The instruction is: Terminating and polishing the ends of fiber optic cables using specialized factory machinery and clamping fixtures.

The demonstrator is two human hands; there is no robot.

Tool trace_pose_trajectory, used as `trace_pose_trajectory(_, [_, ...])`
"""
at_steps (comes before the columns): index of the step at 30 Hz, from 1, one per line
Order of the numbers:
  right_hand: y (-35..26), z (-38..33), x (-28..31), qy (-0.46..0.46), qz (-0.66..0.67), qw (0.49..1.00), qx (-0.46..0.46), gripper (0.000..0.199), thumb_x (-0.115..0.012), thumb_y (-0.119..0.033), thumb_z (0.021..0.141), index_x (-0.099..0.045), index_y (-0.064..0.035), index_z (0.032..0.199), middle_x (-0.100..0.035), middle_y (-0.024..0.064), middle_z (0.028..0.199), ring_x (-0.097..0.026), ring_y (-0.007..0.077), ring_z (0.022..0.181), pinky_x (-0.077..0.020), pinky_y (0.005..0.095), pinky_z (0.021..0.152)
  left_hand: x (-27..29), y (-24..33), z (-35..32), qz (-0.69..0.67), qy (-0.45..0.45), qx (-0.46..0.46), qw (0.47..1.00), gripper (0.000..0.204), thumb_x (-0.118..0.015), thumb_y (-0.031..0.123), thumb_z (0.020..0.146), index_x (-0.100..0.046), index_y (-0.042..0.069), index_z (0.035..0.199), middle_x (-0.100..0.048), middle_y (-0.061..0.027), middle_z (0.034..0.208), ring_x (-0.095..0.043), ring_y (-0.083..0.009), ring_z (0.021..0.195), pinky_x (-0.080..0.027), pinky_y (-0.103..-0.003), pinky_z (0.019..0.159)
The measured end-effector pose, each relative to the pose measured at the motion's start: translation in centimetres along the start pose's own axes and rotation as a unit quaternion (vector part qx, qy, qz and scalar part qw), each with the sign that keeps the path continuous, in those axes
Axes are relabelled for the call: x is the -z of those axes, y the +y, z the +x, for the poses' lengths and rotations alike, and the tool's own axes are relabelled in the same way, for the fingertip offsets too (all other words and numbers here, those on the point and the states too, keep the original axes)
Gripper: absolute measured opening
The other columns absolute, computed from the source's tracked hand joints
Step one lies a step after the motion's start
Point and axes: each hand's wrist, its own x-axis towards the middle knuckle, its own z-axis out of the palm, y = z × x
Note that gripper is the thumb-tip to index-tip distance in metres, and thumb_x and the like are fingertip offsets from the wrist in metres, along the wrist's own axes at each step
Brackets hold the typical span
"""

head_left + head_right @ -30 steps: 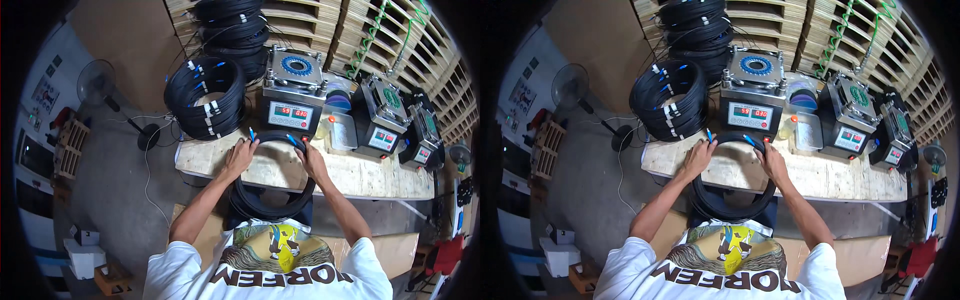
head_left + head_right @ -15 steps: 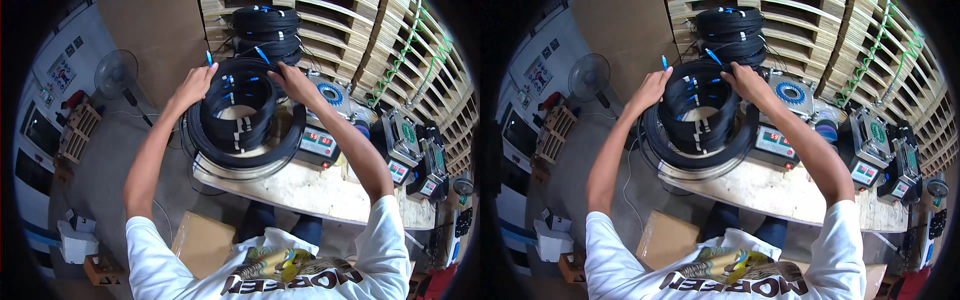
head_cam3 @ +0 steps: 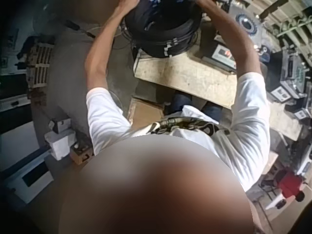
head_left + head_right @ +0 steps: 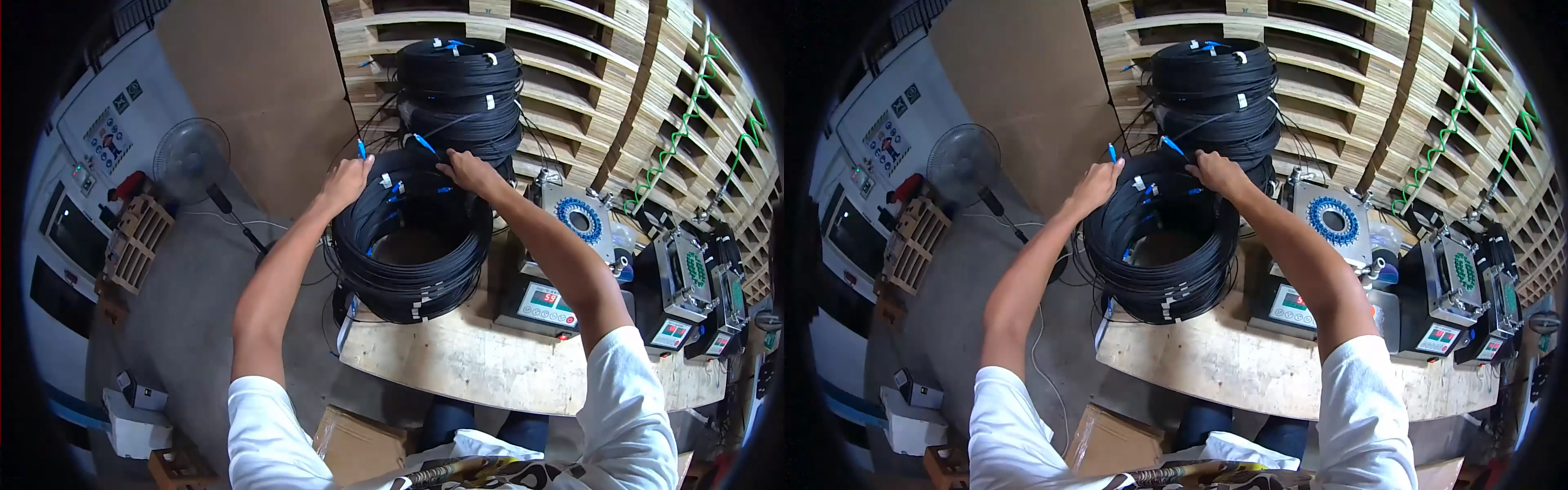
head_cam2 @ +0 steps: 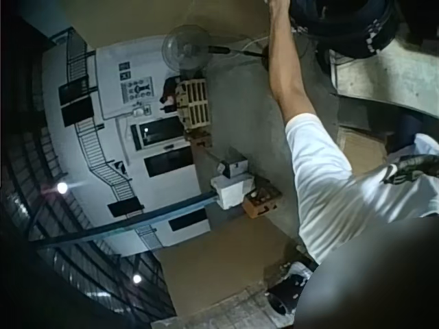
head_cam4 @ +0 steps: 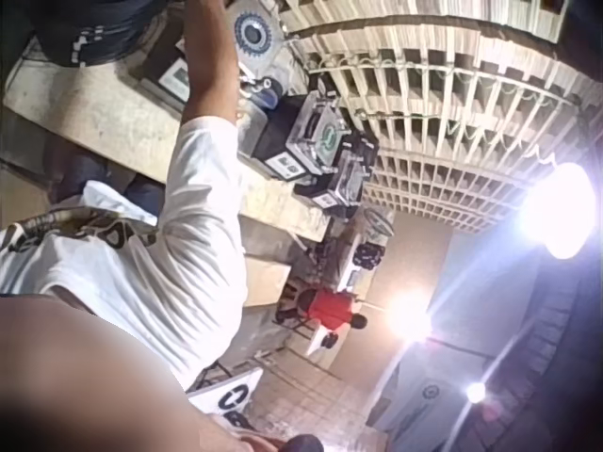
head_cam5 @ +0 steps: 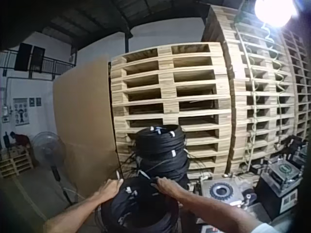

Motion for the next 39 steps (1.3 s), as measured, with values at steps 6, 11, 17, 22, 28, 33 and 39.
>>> trace_pose_trajectory(6, [0.3, -0.3, 0.3, 0.045, -0.181, 0.981, 0.047, 0.051, -0.053, -0.05, 0.1, -0.063, -0.0008, 0.109, -0.073, 0.0189, 0.09, -0.072, 0.0415, 0.091, -0.0601, 0.0493, 0.072, -0.2, 1.1, 0.2, 0.137, 0.052, -0.053, 0.988, 0.067, -0.035, 0.047, 0.108, -0.067, -0.006, 0.084, -0.067, -0.034, 0.093, -0.063, -0.056, 0.095, -0.05, -0.062, 0.084])
trace_pose_trajectory(11, [1.8, 1.5, -1.7, 0.011, -0.034, 0.999, 0.002, 0.052, -0.057, -0.048, 0.099, -0.063, 0.002, 0.111, -0.071, 0.0267, 0.096, -0.07, 0.0455, 0.094, -0.0577, 0.0518, 0.081, -0.8, -0.6, 1.7, -0.038, -0.089, 0.058, 0.994, 0.06, -0.045, 0.05, 0.104, -0.069, -0.004, 0.094, -0.068, -0.0324, 0.103, -0.063, -0.0514, 0.106, -0.05, -0.057, 0.09])
trace_pose_trajectory(17, [3.7, 1.7, -2.7, 0.023, 0.048, 0.999, -0.006, 0.054, -0.066, -0.046, 0.094, -0.06, 0.0023, 0.119, -0.069, 0.0323, 0.104, -0.066, 0.0497, 0.101, -0.0552, 0.0536, 0.088, -0.9, 0.6, 0.9, -0.096, -0.068, -0.006, 0.993, 0.055, -0.064, 0.045, 0.096, -0.061, 0.0, 0.127, -0.069, -0.0303, 0.112, -0.064, -0.0451, 0.112, -0.049, -0.05, 0.097])
trace_pose_trajectory(22, [1.1, 0.8, -2.3, 0.014, 0.013, 0.999, -0.035, 0.058, -0.073, -0.042, 0.089, -0.057, -0.003, 0.13, -0.067, 0.0294, 0.115, -0.065, 0.0467, 0.109, -0.055, 0.0517, 0.092, -0.1, -0.1, -0.3, -0.047, -0.073, -0.02, 0.996, 0.062, -0.077, 0.032, 0.086, -0.055, 0.002, 0.135, -0.068, -0.0287, 0.116, -0.066, -0.0409, 0.112, -0.05, -0.046, 0.099])
trace_pose_trajectory(28, [2.1, 1.0, -2.1, -0.023, -0.001, 0.999, -0.045, 0.077, -0.082, -0.029, 0.08, -0.048, 0.0005, 0.142, -0.066, 0.0302, 0.119, -0.063, 0.045, 0.114, -0.0533, 0.0463, 0.097, 0.3, 1.4, 0.1, -0.038, -0.105, 0.023, 0.993, 0.075, -0.087, 0.014, 0.073, -0.051, 0.004, 0.138, -0.068, -0.0281, 0.117, -0.065, -0.0406, 0.114, -0.051, -0.046, 0.098])
trace_pose_trajectory(33, [2.5, 1.6, -2.4, -0.017, 0.007, 0.999, -0.034, 0.067, -0.086, -0.02, 0.075, -0.056, 0.0029, 0.13, -0.067, 0.0277, 0.118, -0.064, 0.043, 0.113, -0.0539, 0.0454, 0.096, -0.1, 1.1, 0.6, -0.007, -0.119, 0.032, 0.992, 0.082, -0.087, 0.008, 0.07, -0.049, 0.01, 0.143, -0.065, -0.026, 0.125, -0.062, -0.0425, 0.119, -0.051, -0.049, 0.101])
trace_pose_trajectory(39, [1.7, 2.0, -2.3, -0.038, 0.006, 0.999, -0.032, 0.054, -0.087, -0.016, 0.073, -0.065, 0.0017, 0.12, -0.068, 0.0243, 0.118, -0.066, 0.0387, 0.112, -0.0562, 0.043, 0.095, -0.1, -1.0, 1.3, -0.029, -0.132, 0.008, 0.991, 0.067, -0.088, 0.007, 0.067, -0.062, 0.006, 0.13, -0.07, -0.0236, 0.116, -0.067, -0.0388, 0.112, -0.053, -0.044, 0.097])
